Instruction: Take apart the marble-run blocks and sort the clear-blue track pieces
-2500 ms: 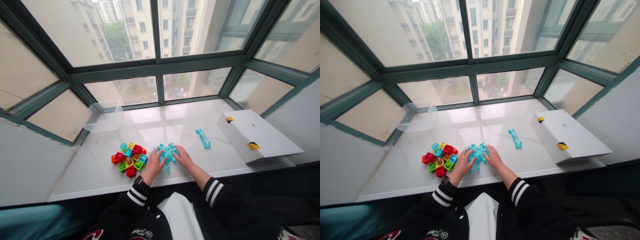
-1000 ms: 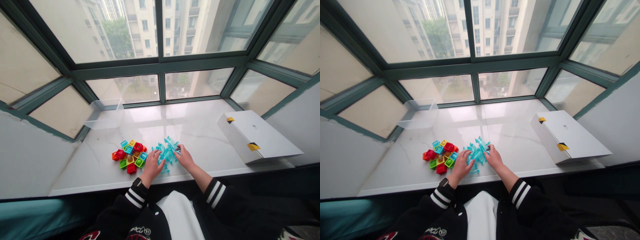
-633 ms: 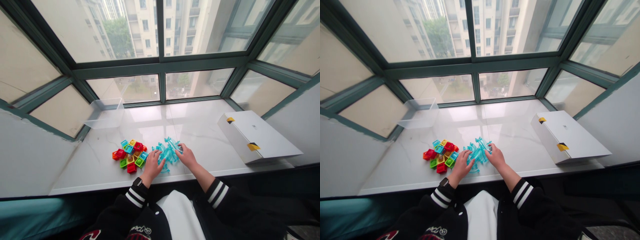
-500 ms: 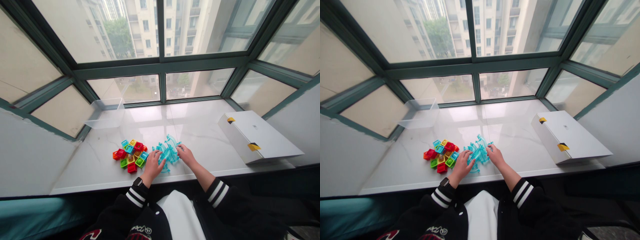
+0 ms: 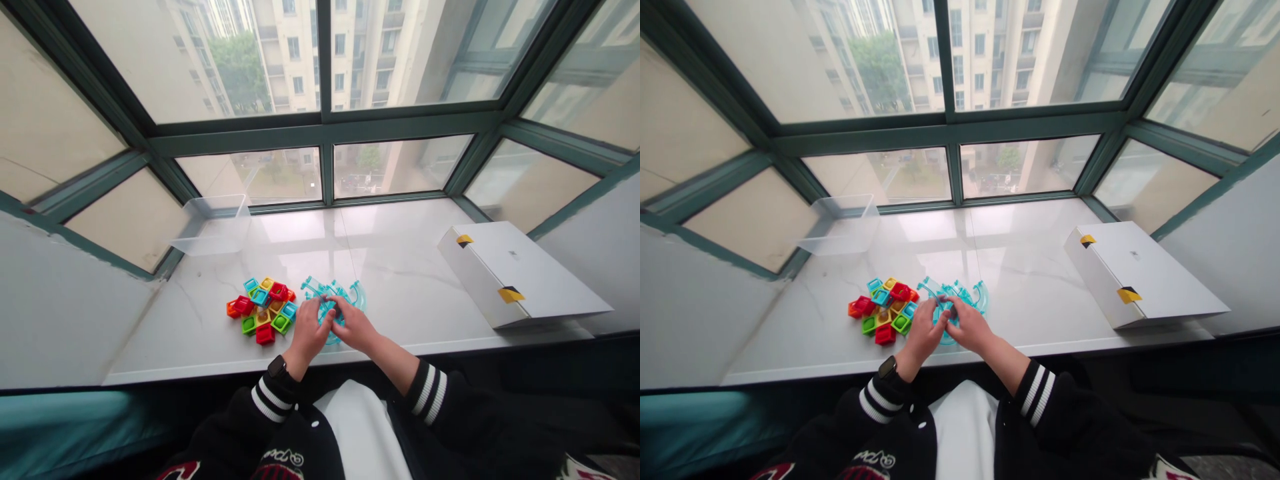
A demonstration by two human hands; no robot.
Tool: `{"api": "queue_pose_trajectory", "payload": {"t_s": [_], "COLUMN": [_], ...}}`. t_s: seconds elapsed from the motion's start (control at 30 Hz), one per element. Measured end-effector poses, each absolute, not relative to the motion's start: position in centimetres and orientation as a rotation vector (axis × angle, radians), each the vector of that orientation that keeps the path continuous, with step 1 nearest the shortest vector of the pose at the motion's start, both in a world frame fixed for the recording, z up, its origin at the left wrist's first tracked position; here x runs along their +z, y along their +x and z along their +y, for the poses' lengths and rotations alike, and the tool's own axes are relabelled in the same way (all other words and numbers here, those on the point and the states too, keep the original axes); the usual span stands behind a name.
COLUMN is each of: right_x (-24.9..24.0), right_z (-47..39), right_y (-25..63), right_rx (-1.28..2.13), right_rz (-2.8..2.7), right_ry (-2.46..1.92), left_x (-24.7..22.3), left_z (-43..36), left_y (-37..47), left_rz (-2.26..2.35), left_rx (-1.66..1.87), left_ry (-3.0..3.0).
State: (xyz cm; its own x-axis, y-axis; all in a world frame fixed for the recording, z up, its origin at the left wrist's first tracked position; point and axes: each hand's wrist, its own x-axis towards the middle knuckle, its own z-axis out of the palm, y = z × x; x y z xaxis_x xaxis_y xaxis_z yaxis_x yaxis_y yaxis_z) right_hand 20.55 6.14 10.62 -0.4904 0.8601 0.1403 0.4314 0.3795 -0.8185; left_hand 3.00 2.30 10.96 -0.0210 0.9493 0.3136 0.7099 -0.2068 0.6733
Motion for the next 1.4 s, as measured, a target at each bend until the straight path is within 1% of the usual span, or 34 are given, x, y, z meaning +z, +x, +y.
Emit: {"api": "queue_pose_trajectory", "payload": {"t_s": [0.13, 0.23, 0.37, 0.5, 0.73, 0.97, 1.2, 1.4], "right_x": [11.6, 11.3, 10.0, 8.6, 7.4, 7.1, 5.9, 5.2], "right_z": [5.8, 6.0, 5.3, 4.3, 4.1, 5.0, 5.4, 5.3], "right_y": [19.8, 19.9, 18.5, 15.8, 13.9, 13.1, 12.6, 13.0], "right_rx": [0.819, 0.703, 0.566, 0.483, 0.37, 0.4, 0.125, 0.067], "right_rz": [-2.249, -2.294, -2.473, -2.633, -2.69, -2.707, -2.735, -2.682], "right_ry": [-0.939, -0.971, -0.96, -0.963, -1.075, -1.041, -0.993, -0.968], "left_x": [11.9, 11.0, 8.0, 5.9, 5.9, 4.9, 4.2, 3.9], "left_z": [2.8, 2.8, 1.6, -0.5, -2.5, -2.7, -2.6, -2.7], "left_y": [1.7, -1.4, -4.8, -5.2, -4.2, -4.3, -3.9, -4.1], "left_rz": [1.731, 1.809, 2.068, 2.053, 1.936, 1.897, 1.958, 1.958], "left_rx": [1.216, 1.178, 1.013, 0.99, 0.937, 0.91, 0.863, 0.911], "left_ry": [1.586, 1.39, 1.49, 1.657, 1.76, 1.823, 1.81, 1.789]}}
